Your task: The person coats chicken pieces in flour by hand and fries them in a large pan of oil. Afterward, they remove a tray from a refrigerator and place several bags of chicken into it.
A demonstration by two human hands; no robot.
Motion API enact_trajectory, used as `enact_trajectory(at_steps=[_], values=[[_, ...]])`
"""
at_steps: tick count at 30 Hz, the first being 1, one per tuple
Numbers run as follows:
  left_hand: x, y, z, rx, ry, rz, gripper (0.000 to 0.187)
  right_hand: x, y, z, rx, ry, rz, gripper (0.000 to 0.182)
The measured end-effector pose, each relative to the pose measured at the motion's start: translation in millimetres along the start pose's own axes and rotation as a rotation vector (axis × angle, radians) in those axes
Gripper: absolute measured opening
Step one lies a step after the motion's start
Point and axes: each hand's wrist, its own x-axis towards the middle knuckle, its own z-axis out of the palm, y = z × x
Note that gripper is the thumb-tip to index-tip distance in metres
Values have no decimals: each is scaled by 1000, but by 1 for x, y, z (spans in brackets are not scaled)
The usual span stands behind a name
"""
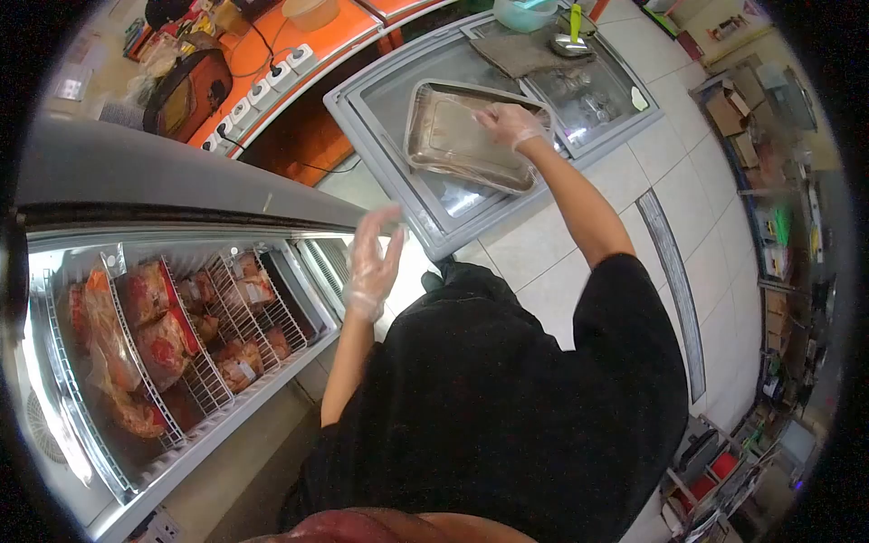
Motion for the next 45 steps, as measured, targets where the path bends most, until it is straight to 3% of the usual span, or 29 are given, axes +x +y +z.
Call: enact_trajectory(at_steps=[3, 6, 8, 9, 11, 13, 15, 16, 20, 22, 25, 27, 29, 33, 34, 37, 38, 40, 42, 43, 44, 45], values=[[43, 1, 8, -12, 145, -159, 39, -78, -39, -48, -65, 106, -20, 47], [88, 19, 3, 11, 115, 19, 44, -138, -52, -67, 157, -13, -3, 45], [99, 39, 0, 368, -13, 507, 41, -184, -65, -70, 322, -20, 9, 41], [92, 43, 0, 349, -43, 506, 41, -210, -72, -68, 491, -34, -10, 38], [80, 47, -1, 253, -449, 451, 34, -254, -75, -60, 538, -48, -27, 36], [57, 33, 7, 306, -426, 521, 27, -280, -73, -61, 591, -58, -55, 34], [39, 14, 14, 121, -586, 331, 27, -297, -68, -65, 399, -73, -164, 33], [29, 22, 21, 53, -485, 390, 37, -295, -48, -57, 212, 44, -384, 31], [23, 37, 31, 10, -479, 385, 45, -298, 7, -109, 143, 33, -496, 27], [24, 52, 42, -11, -481, 420, 45, -300, 44, -129, -45, 331, -726, 22], [25, 74, 64, -61, -441, 517, 49, -316, 83, -149, 195, 281, -584, 18], [26, 90, 71, -9, -372, 612, 50, -321, 97, -149, 267, 371, -569, 21], [24, 103, 78, -10, -376, 597, 50, -332, 105, -145, 698, 524, -398, 29], [26, 115, 94, 18, -325, 568, 47, -337, 139, -133, 869, 703, -369, 31], [26, 119, 96, -1, -310, 596, 46, -342, 128, -137, 926, 729, -239, 30], [27, 135, 95, 13, -300, 653, 46, -344, 151, -130, 1034, 856, -113, 32], [25, 138, 92, 46, -322, 620, 46, -350, 156, -129, 1033, 860, -113, 32], [27, 131, 96, 57, -308, 605, 46, -366, 161, -127, 971, 449, 120, 33], [23, 112, 92, 64, -306, 584, 46, -381, 144, -89, 910, 493, 193, 39], [26, 113, 91, 70, -289, 581, 46, -394, 144, -67, 678, 642, 34, 39], [27, 113, 90, 51, -262, 604, 47, -407, 143, -57, 720, 632, 102, 41], [25, 112, 85, 34, -246, 619, 48, -420, 131, -57, 964, 545, 216, 42]])
